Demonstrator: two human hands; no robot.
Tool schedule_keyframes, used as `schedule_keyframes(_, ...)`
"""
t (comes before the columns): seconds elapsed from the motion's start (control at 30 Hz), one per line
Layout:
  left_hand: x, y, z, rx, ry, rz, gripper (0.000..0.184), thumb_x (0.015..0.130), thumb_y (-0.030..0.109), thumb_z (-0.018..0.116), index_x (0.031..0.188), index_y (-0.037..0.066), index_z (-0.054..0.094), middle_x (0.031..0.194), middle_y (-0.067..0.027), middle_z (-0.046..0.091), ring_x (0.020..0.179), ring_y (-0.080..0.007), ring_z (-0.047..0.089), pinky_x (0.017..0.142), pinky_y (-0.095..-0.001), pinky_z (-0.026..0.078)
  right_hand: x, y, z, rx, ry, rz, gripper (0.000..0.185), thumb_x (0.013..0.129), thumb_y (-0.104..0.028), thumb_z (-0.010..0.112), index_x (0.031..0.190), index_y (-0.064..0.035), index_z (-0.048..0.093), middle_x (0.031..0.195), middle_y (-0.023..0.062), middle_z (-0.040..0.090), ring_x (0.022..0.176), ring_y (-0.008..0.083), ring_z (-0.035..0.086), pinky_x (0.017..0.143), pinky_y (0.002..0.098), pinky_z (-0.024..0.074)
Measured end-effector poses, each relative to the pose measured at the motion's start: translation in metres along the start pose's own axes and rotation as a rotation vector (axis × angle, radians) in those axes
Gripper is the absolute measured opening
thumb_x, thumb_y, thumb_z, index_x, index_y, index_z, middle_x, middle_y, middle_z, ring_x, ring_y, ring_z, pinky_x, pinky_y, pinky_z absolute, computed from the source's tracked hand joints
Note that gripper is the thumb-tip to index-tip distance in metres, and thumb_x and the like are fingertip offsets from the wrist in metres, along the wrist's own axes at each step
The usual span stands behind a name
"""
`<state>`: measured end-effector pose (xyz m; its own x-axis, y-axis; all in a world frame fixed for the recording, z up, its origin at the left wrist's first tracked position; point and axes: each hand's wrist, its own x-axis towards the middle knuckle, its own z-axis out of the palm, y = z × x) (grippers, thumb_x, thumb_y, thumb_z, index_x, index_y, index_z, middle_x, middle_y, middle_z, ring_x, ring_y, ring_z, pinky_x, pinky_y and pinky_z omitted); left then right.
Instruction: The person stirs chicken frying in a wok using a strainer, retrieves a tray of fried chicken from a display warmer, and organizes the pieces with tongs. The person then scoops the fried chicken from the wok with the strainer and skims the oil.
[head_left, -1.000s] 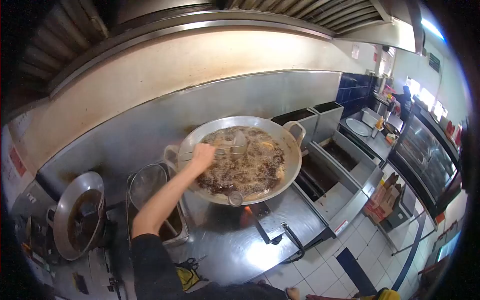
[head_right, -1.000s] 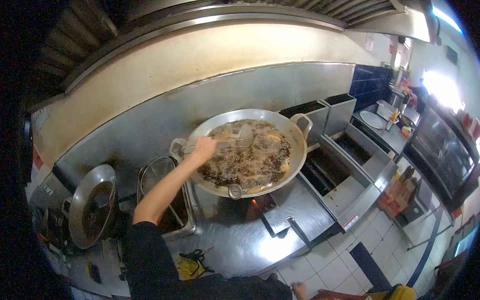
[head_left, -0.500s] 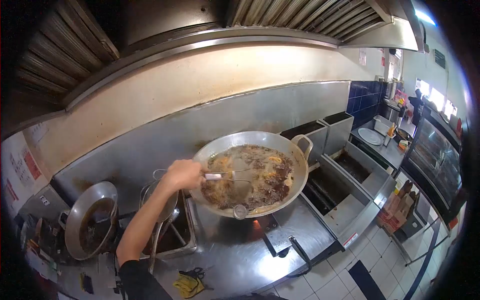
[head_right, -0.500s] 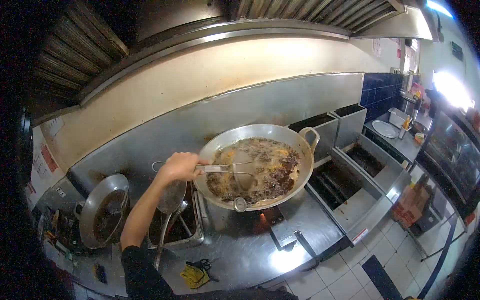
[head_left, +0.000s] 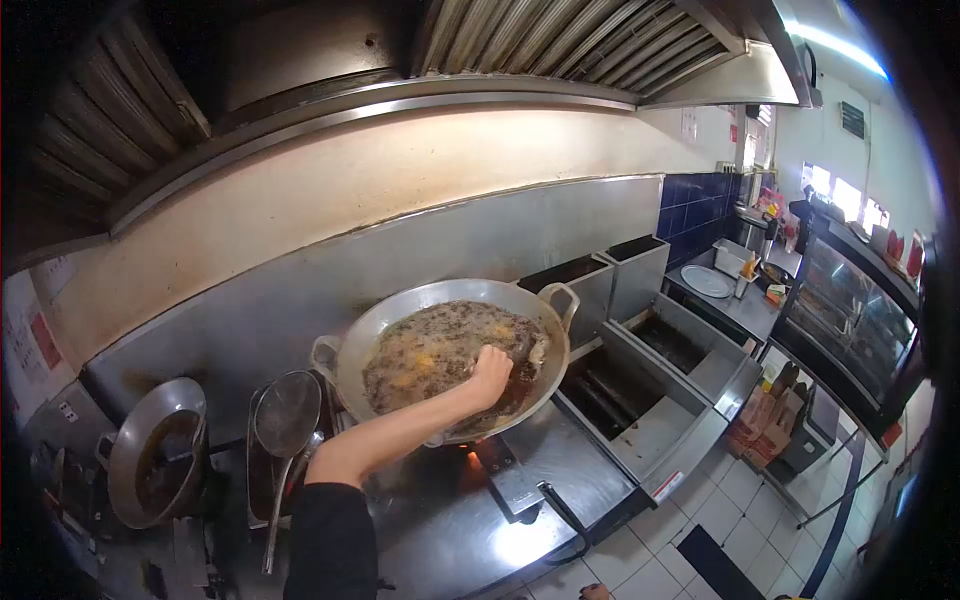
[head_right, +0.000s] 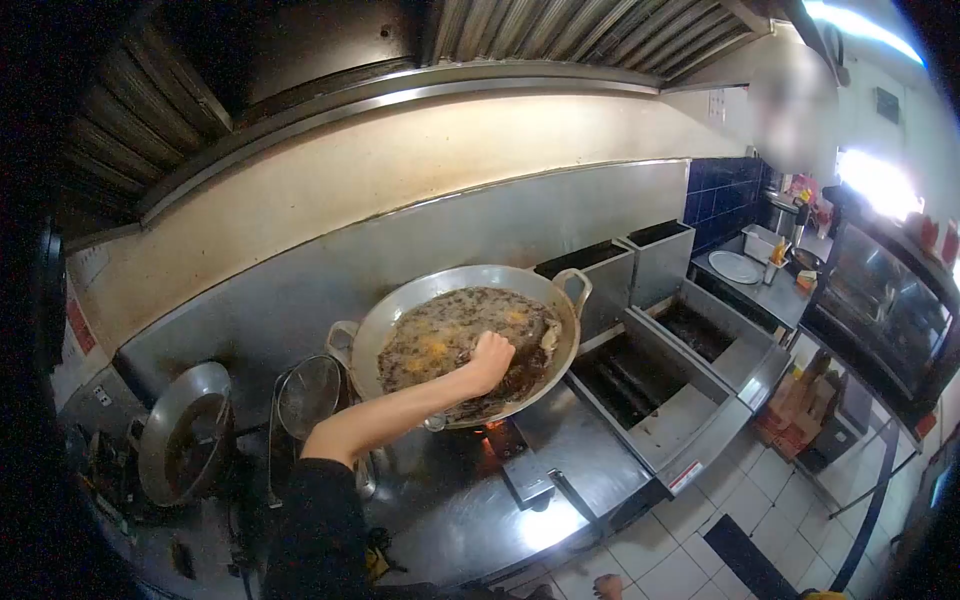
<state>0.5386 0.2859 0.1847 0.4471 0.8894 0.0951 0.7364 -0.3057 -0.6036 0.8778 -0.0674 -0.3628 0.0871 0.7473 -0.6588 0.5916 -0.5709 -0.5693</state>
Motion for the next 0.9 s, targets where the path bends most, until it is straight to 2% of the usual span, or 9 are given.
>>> schedule_keyframes(0.03,0.013,0.008,0.014,0.168,-0.128,-0.049,0.006,0.073,0.016,0.066,0.069,0.015,0.070,0.061,-0.0007,0.062,0.056,-0.0181,0.062,0.042,-0.0374,0.045,-0.003,-0.001,0.004,-0.004,0.007,0.003,0.023,0.082,-0.023,0.053,0.088,-0.0025,0.060,0.062,0.0079,0.060,0.045,0.0170,0.054,0.039,0.0325,0.0439)
schedule_keyframes(0.1,0.030,0.005,0.048,0.124,-0.070,-0.084,0.003,0.072,0.017,0.068,0.070,0.016,0.070,0.061,0.0014,0.059,0.055,-0.0153,0.060,0.036,-0.0370,0.041,-0.010,0.004,0.011,0.303,0.090,0.179,0.024,0.083,-0.023,0.051,0.090,-0.0015,0.061,0.063,0.0081,0.060,0.046,0.0187,0.054,0.041,0.0346,0.0456)
schedule_keyframes(0.23,0.042,-0.034,0.116,0.075,-0.048,-0.112,0.005,0.075,0.017,0.066,0.073,0.014,0.068,0.071,-0.0005,0.064,0.070,-0.0169,0.064,0.050,-0.0356,0.047,-0.029,0.032,0.033,0.558,0.151,0.039,0.027,0.085,-0.024,0.051,0.092,-0.0001,0.060,0.068,0.0100,0.062,0.048,0.0208,0.055,0.044,0.0362,0.0479)
schedule_keyframes(0.33,-0.005,-0.067,0.095,0.040,-0.013,-0.110,0.006,0.076,0.015,0.063,0.076,0.010,0.068,0.078,-0.0061,0.067,0.074,-0.0204,0.066,0.060,-0.0374,0.050,-0.045,0.039,0.035,0.527,0.125,0.055,0.027,0.085,-0.024,0.051,0.093,0.0000,0.060,0.069,0.0102,0.062,0.048,0.0210,0.055,0.044,0.0362,0.0479)
schedule_keyframes(0.4,-0.028,-0.089,0.091,-0.194,0.026,-0.284,0.016,0.079,0.024,0.063,0.088,0.013,0.071,0.080,-0.0078,0.069,0.076,-0.0216,0.068,0.066,-0.0381,0.051,-0.050,0.037,0.037,0.511,0.099,0.069,0.027,0.085,-0.024,0.051,0.093,0.0000,0.060,0.069,0.0104,0.062,0.048,0.0211,0.055,0.044,0.0362,0.0479)
schedule_keyframes(0.53,-0.090,-0.114,0.058,-0.369,-0.042,-0.434,0.021,0.080,0.023,0.060,0.096,0.013,0.070,0.083,-0.0126,0.069,0.081,-0.0285,0.067,0.073,-0.0423,0.051,-0.050,0.026,0.039,0.475,0.066,0.066,0.027,0.085,-0.024,0.051,0.093,0.0001,0.060,0.070,0.0107,0.062,0.048,0.0213,0.055,0.043,0.0361,0.0480)
schedule_keyframes(0.6,-0.124,-0.126,0.040,-0.716,-0.099,-0.497,0.030,0.080,0.021,0.058,0.108,0.016,0.067,0.088,-0.0161,0.068,0.086,-0.0337,0.065,0.079,-0.0439,0.050,-0.047,0.020,0.040,0.450,0.043,0.062,0.027,0.086,-0.024,0.051,0.094,0.0001,0.060,0.070,0.0108,0.062,0.048,0.0213,0.055,0.043,0.0361,0.0480)
schedule_keyframes(0.73,-0.180,-0.141,0.015,-0.750,-0.033,-0.543,0.034,0.084,0.028,0.060,0.117,0.022,0.063,0.093,-0.0173,0.066,0.086,-0.0354,0.063,0.077,-0.0451,0.049,-0.040,0.002,0.039,0.400,0.004,0.039,0.027,0.086,-0.024,0.051,0.094,0.0002,0.060,0.071,0.0111,0.062,0.048,0.0215,0.055,0.043,0.0361,0.0481)
schedule_keyframes(0.9,-0.236,-0.174,-0.054,-0.702,-0.138,-0.488,0.035,0.084,0.028,0.060,0.118,0.026,0.063,0.090,-0.0180,0.067,0.085,-0.0347,0.064,0.075,-0.0453,0.049,-0.039,-0.018,0.040,0.382,-0.018,0.013,0.027,0.086,-0.024,0.051,0.095,0.0003,0.060,0.072,0.0115,0.062,0.049,0.0218,0.055,0.043,0.0360,0.0481)
